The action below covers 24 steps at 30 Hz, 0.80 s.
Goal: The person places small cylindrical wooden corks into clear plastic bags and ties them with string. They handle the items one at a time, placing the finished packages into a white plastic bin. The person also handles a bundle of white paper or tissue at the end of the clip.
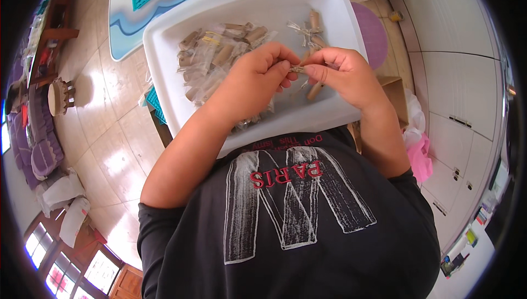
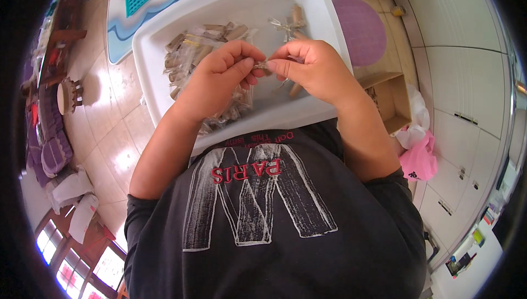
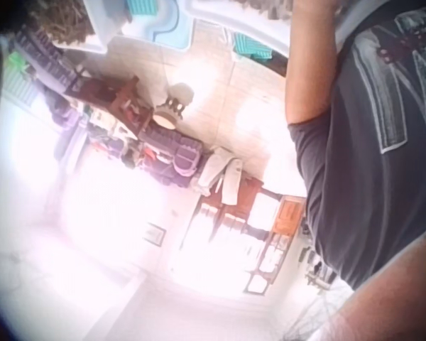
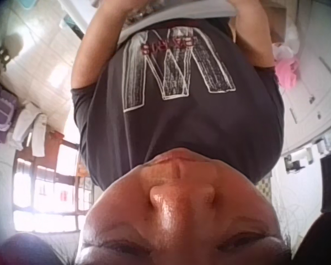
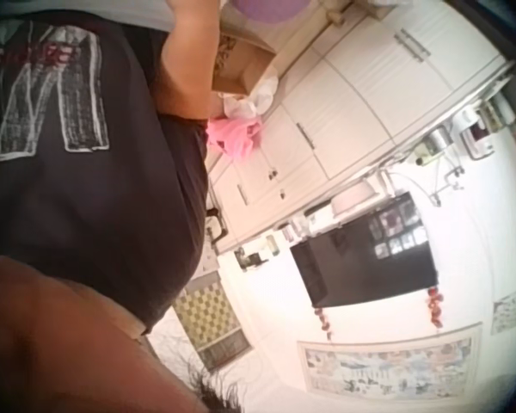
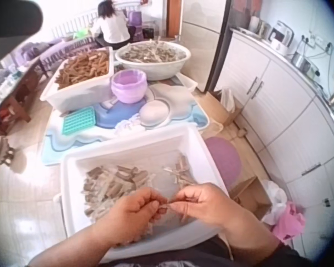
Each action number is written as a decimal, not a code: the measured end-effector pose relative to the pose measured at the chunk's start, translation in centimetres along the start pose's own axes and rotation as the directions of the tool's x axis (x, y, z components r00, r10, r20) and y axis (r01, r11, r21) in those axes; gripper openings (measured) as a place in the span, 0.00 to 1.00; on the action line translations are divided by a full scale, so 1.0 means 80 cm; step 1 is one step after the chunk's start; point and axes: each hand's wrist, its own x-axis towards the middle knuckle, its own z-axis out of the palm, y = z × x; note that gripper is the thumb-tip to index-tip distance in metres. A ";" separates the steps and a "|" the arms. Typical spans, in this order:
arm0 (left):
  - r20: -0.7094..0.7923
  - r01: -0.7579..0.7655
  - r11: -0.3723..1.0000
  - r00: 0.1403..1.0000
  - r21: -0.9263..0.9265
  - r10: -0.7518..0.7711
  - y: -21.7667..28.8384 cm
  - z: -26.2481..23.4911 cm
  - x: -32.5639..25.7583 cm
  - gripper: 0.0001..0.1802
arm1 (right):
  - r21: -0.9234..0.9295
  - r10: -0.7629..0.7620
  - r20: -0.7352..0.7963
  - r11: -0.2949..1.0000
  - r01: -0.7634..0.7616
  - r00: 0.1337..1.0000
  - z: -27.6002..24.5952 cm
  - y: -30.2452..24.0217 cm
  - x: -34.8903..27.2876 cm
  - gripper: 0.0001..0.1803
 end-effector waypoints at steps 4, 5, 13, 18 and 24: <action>-0.059 -0.173 0.985 0.983 0.023 0.174 0.004 -0.011 -0.002 0.13 | 0.136 -0.096 -0.106 0.985 0.110 0.990 0.014 0.003 0.003 0.09; -0.079 -0.299 0.949 0.948 0.101 0.307 0.004 -0.014 -0.003 0.14 | 0.154 -0.139 -0.168 0.974 0.165 0.976 0.017 0.002 0.004 0.09; 0.101 -0.156 0.947 0.976 -0.280 0.191 -0.019 0.003 0.006 0.17 | 0.451 -0.119 -0.133 0.877 0.167 0.984 0.018 -0.023 0.001 0.06; 0.115 -0.026 0.949 0.991 -0.313 0.065 -0.015 0.000 0.001 0.16 | 0.332 -0.222 -0.303 0.887 0.321 0.927 0.016 -0.019 0.005 0.06; 0.053 -0.025 0.947 0.998 -0.320 0.044 -0.015 -0.006 -0.008 0.16 | -0.062 -0.398 -0.481 0.904 0.423 0.781 0.014 -0.007 0.009 0.06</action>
